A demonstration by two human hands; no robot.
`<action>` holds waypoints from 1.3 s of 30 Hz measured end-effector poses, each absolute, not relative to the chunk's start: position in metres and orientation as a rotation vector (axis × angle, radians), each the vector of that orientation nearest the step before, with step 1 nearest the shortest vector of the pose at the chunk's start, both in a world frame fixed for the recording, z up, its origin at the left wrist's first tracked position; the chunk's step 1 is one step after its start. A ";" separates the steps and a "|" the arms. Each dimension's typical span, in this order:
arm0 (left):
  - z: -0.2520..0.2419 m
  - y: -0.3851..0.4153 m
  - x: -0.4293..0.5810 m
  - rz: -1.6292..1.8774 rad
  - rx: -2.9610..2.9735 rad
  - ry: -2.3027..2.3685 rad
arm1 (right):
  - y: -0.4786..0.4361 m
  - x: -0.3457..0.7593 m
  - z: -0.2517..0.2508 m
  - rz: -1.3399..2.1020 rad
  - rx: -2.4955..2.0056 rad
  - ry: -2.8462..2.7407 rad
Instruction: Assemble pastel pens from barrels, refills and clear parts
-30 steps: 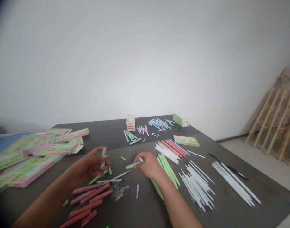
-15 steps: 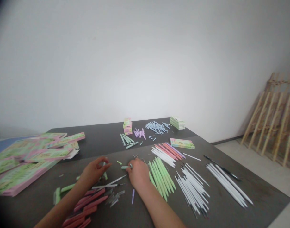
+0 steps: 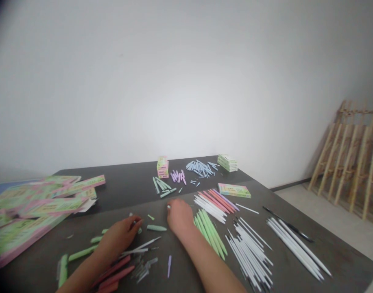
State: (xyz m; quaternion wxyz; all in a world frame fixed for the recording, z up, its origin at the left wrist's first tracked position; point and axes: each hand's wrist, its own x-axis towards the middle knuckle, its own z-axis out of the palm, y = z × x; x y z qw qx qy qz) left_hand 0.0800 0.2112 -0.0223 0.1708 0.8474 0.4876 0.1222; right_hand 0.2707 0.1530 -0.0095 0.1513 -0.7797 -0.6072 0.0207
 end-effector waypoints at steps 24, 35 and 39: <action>-0.015 0.204 0.077 0.331 2.523 1.419 | 0.213 0.275 0.003 0.043 -2.201 -2.141; -0.017 0.204 0.077 0.300 2.509 1.407 | 0.248 0.283 0.012 0.195 -2.267 -1.925; -0.016 0.205 0.078 0.295 2.500 1.399 | 0.292 0.282 0.010 0.176 -2.318 -1.814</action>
